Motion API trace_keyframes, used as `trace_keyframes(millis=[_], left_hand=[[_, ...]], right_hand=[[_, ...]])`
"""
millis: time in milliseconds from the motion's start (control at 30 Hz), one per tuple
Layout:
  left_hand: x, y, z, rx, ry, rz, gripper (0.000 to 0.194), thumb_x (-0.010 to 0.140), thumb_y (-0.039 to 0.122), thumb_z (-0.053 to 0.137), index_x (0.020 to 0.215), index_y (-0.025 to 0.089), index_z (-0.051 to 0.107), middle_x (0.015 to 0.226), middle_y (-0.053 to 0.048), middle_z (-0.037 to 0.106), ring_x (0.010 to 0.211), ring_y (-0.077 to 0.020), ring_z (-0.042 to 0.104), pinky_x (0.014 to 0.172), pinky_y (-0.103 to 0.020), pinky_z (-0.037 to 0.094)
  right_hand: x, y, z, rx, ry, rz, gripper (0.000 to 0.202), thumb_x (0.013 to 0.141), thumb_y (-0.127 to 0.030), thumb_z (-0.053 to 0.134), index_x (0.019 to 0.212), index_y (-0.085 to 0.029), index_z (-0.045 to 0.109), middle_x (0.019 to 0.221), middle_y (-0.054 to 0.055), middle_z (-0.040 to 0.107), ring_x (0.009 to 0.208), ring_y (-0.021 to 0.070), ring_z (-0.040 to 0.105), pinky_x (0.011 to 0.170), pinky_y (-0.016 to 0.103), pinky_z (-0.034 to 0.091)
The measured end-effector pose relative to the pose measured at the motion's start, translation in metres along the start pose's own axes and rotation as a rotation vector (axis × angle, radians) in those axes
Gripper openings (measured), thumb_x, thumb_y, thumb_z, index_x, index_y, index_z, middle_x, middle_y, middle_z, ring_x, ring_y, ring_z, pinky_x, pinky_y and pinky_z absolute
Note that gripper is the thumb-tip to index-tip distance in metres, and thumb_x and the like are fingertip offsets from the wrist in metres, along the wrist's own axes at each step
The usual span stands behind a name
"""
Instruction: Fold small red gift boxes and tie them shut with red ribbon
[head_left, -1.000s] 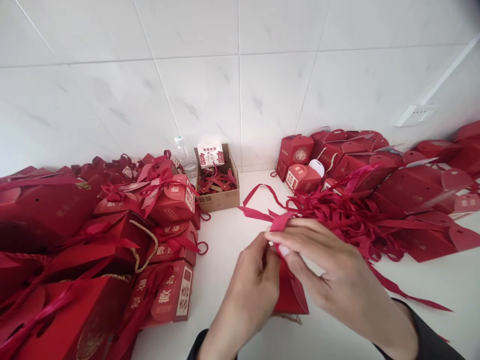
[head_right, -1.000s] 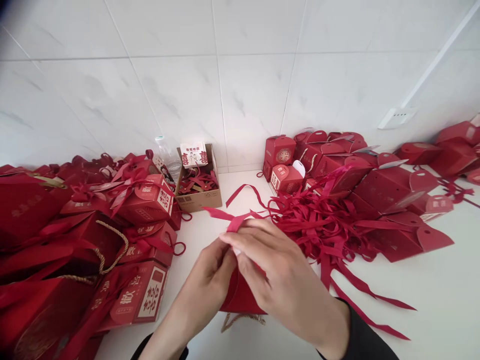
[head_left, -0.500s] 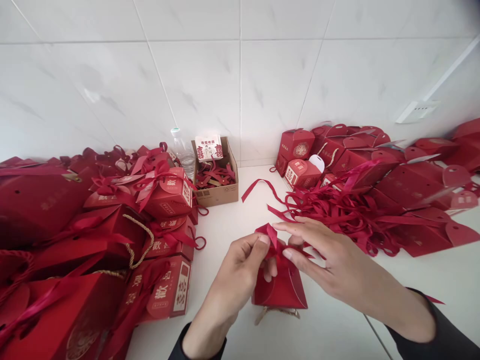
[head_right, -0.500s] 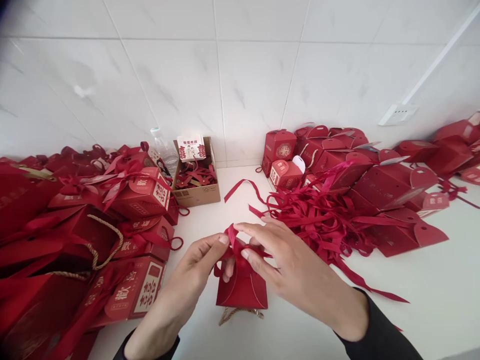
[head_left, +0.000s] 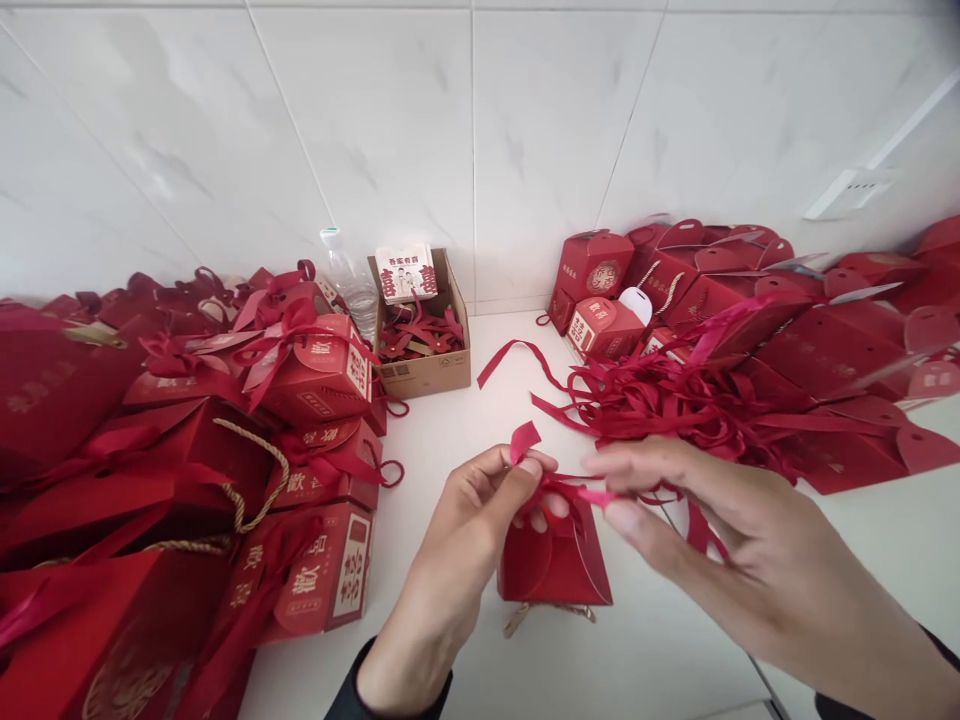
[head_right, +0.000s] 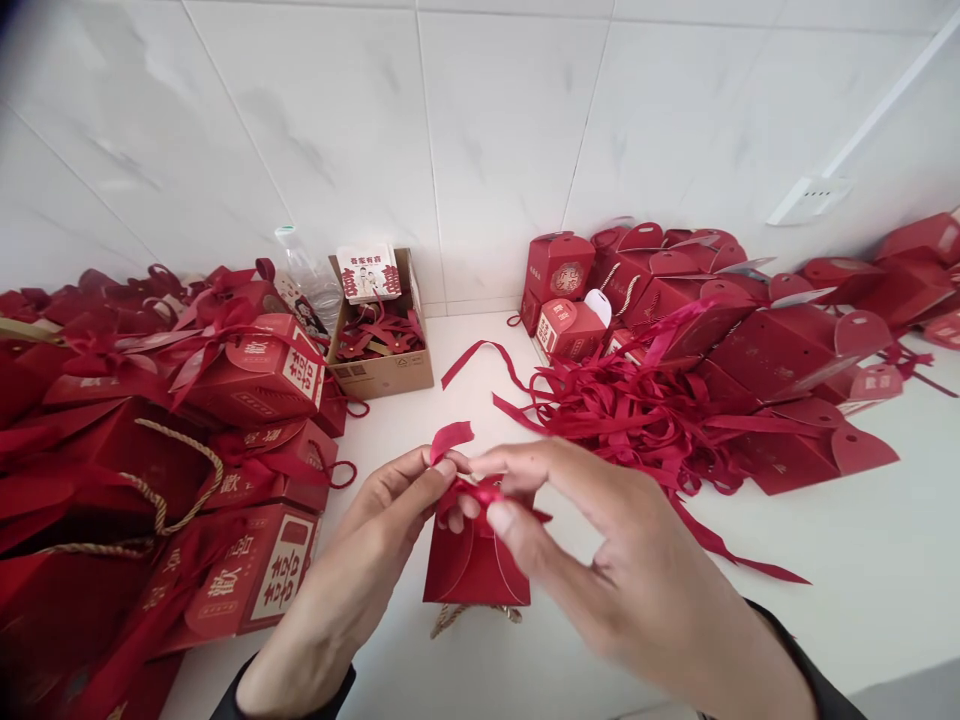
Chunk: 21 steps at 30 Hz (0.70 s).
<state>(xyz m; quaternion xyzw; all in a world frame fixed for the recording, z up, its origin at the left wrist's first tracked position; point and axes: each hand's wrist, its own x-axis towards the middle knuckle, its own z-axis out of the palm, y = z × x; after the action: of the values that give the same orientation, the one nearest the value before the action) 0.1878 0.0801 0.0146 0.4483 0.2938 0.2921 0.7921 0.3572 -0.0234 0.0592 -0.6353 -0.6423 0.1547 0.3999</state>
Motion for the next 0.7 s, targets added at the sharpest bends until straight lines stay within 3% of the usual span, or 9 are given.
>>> trace_keyframes(millis=[100, 167, 233, 267, 367, 500, 600, 700], left_hand=[[-0.003, 0.002, -0.002, -0.028, -0.063, 0.032, 0.025, 0.086, 0.032, 0.082, 0.082, 0.017, 0.063, 0.079, 0.002, 0.065, 0.073, -0.0094, 0.056, 0.071, -0.021, 0.046], [-0.004, 0.003, -0.003, 0.041, -0.088, 0.053, 0.021, 0.085, 0.027, 0.081, 0.081, 0.018, 0.062, 0.080, 0.002, 0.066, 0.072, -0.0098, 0.057, 0.069, -0.021, 0.046], [-0.005, 0.002, -0.003, 0.186, -0.057, 0.115, 0.012, 0.088, 0.021, 0.075, 0.083, 0.018, 0.064, 0.081, 0.001, 0.068, 0.072, -0.0107, 0.059, 0.069, -0.022, 0.048], [-0.005, 0.000, -0.003, 0.294, -0.025, 0.178, 0.006, 0.090, 0.016, 0.070, 0.086, 0.019, 0.067, 0.082, 0.001, 0.069, 0.074, -0.0112, 0.060, 0.071, -0.022, 0.049], [-0.005, -0.009, -0.004, 0.631, 0.065, 0.487, 0.021, 0.090, 0.003, 0.060, 0.092, 0.021, 0.071, 0.088, 0.001, 0.070, 0.081, -0.0110, 0.063, 0.075, -0.021, 0.050], [-0.004, -0.021, -0.005, 0.763, 0.088, 0.809, 0.030, 0.092, -0.003, 0.059, 0.102, 0.022, 0.071, 0.098, 0.000, 0.071, 0.090, -0.0099, 0.068, 0.082, -0.019, 0.053], [-0.004, -0.025, -0.005, 0.751, 0.142, 0.846, 0.026, 0.093, -0.002, 0.062, 0.101, 0.021, 0.072, 0.095, 0.000, 0.070, 0.087, -0.0094, 0.069, 0.079, -0.018, 0.054], [-0.005, -0.023, -0.004, 0.719, 0.185, 0.808, 0.020, 0.093, 0.003, 0.065, 0.098, 0.021, 0.074, 0.092, 0.000, 0.071, 0.083, -0.0105, 0.069, 0.076, -0.019, 0.054]], right_hand=[[-0.002, 0.001, -0.003, 0.049, -0.142, 0.138, 0.027, 0.104, -0.053, 0.056, 0.113, -0.035, 0.073, 0.091, -0.001, 0.079, 0.075, 0.0201, 0.075, 0.057, 0.026, 0.059], [0.001, 0.008, 0.000, 0.046, -0.158, 0.237, 0.033, 0.107, -0.055, 0.049, 0.112, -0.032, 0.072, 0.100, 0.002, 0.078, 0.087, 0.0209, 0.075, 0.060, 0.026, 0.059], [0.005, 0.016, 0.005, 0.063, -0.195, 0.301, 0.036, 0.110, -0.055, 0.044, 0.117, -0.032, 0.071, 0.112, 0.002, 0.077, 0.103, 0.0218, 0.073, 0.076, 0.028, 0.060], [0.008, 0.019, 0.008, 0.088, -0.243, 0.321, 0.038, 0.110, -0.055, 0.042, 0.121, -0.033, 0.070, 0.115, 0.002, 0.076, 0.107, 0.0221, 0.072, 0.082, 0.030, 0.059], [0.013, 0.027, 0.016, 0.170, -0.357, 0.353, 0.042, 0.109, -0.058, 0.043, 0.128, -0.032, 0.070, 0.118, 0.002, 0.076, 0.110, 0.0239, 0.070, 0.086, 0.034, 0.056], [0.016, 0.030, 0.019, 0.260, -0.417, 0.362, 0.033, 0.104, -0.054, 0.059, 0.119, -0.028, 0.073, 0.112, 0.001, 0.076, 0.104, 0.0236, 0.070, 0.083, 0.032, 0.054], [0.015, 0.031, 0.018, 0.297, -0.419, 0.364, 0.028, 0.102, -0.052, 0.062, 0.106, -0.026, 0.074, 0.093, 0.000, 0.073, 0.083, 0.0201, 0.067, 0.072, 0.031, 0.053], [0.013, 0.032, 0.018, 0.303, -0.343, 0.351, 0.031, 0.102, -0.055, 0.061, 0.102, -0.026, 0.071, 0.090, 0.000, 0.070, 0.077, 0.0190, 0.063, 0.069, 0.031, 0.052]])
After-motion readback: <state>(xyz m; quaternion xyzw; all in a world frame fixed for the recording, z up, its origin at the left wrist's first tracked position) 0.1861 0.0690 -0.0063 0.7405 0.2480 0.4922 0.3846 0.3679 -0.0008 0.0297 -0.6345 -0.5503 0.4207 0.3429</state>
